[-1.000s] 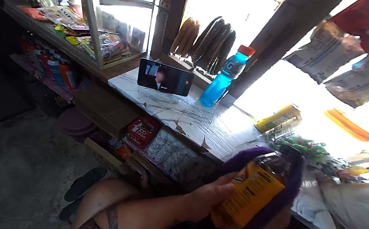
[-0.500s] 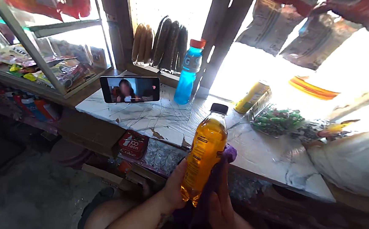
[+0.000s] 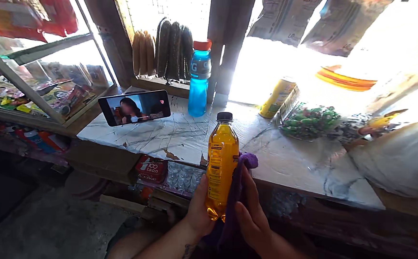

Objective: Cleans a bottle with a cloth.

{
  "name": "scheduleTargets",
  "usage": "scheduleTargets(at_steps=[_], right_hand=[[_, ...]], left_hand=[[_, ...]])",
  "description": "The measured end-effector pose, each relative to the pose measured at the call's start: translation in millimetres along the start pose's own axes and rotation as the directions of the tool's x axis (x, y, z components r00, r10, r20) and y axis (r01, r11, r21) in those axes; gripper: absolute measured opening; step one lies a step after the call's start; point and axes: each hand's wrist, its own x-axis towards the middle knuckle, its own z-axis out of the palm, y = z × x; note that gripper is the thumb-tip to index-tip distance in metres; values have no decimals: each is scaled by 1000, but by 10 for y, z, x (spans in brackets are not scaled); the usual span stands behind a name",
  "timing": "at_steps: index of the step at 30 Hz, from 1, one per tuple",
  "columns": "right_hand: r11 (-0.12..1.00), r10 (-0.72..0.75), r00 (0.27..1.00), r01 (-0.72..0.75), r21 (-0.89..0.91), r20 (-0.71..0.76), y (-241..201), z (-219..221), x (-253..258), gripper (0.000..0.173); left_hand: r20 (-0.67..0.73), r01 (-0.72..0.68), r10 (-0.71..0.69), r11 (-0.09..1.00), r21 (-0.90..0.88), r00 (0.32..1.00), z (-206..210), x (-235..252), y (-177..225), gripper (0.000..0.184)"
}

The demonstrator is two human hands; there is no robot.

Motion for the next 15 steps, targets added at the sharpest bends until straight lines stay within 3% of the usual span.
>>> scheduleTargets(at_steps=[5, 7, 10, 15], right_hand=[[999, 10, 1000, -10, -48, 5, -10, 5, -36, 67], [994, 14, 1000, -13, -107, 2, -1, 13, -77, 66], [964, -45, 998, 53, -262, 38, 36, 3, -126, 66], [895, -138, 989, 151, -420, 62, 57, 5, -179, 57]], left_hand=[[-87, 0, 12, 991, 132, 996, 50, -8, 13, 44], [-129, -9, 41, 970, 242, 991, 60, -20, 8, 54], [-50, -45, 76, 892, 450, 996, 12, -9, 8, 85], [75, -235, 238, 763, 602, 968, 7, 31, -3, 83]])
